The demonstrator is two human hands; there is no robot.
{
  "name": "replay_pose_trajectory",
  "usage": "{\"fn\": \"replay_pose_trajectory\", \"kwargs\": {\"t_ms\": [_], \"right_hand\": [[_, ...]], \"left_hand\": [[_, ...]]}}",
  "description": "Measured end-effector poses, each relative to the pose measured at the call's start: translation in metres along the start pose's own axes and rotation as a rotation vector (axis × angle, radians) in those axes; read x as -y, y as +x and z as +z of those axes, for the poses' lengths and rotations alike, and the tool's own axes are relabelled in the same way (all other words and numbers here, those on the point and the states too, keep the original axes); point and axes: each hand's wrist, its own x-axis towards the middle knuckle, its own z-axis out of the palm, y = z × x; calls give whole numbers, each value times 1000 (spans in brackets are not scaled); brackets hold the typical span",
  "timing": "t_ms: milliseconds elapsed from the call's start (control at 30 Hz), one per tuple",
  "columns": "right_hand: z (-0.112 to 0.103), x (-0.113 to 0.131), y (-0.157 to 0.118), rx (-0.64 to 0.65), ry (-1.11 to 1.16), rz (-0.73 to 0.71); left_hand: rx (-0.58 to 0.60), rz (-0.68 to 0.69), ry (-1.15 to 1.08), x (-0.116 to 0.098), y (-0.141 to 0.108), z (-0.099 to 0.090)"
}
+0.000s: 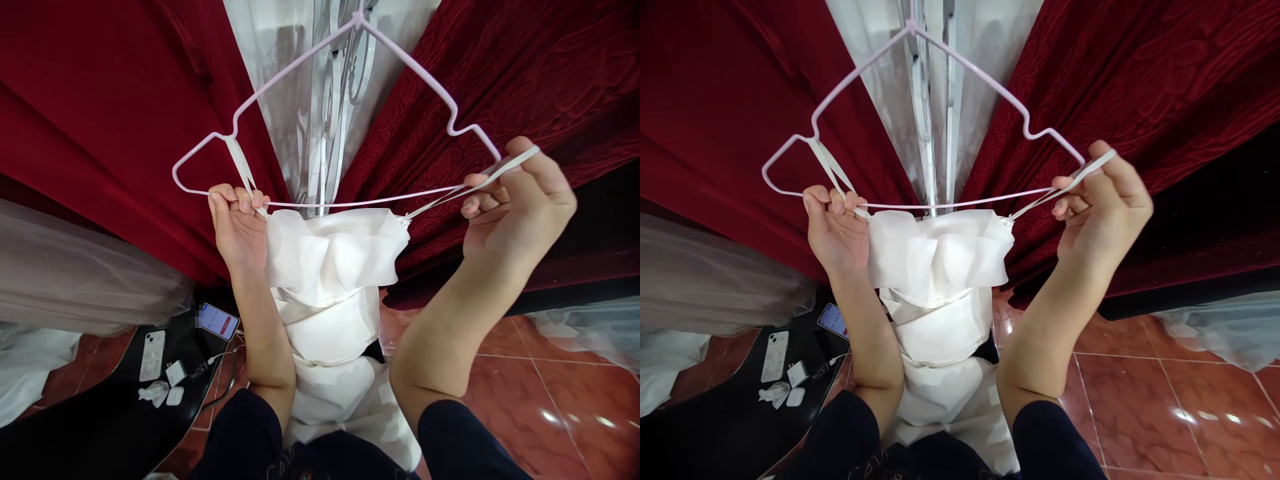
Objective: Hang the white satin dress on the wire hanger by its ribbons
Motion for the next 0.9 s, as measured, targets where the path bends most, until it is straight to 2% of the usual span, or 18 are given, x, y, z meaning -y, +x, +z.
{"fn": "replay_pose_trajectory", "kwargs": {"t_ms": [100,200,300,467,600,767,833,900], "right_hand": [[11,13,-3,135,-92,-24],[32,24,-12,265,-148,-65],[48,29,-25,302,-177,-120],[45,27,-46,380,-219,-159],[38,29,-47,352,-138,-148],[37,31,-34,371,-154,74],[37,28,-38,337,-120,45],[36,23,-52,193,-45,-85]], "left_hand": [[-9,0,16,0,-1,0],[8,0,-24,0,-3,1],[13,-9,-47,-1,-6,1],[-23,-14,59,-4,-6,1],[-20,-31,54,-6,-6,1],[36,-11,-76,-4,-8,1],[27,-6,-75,-2,-9,2],[3,-13,-66,0,-10,3]]}}
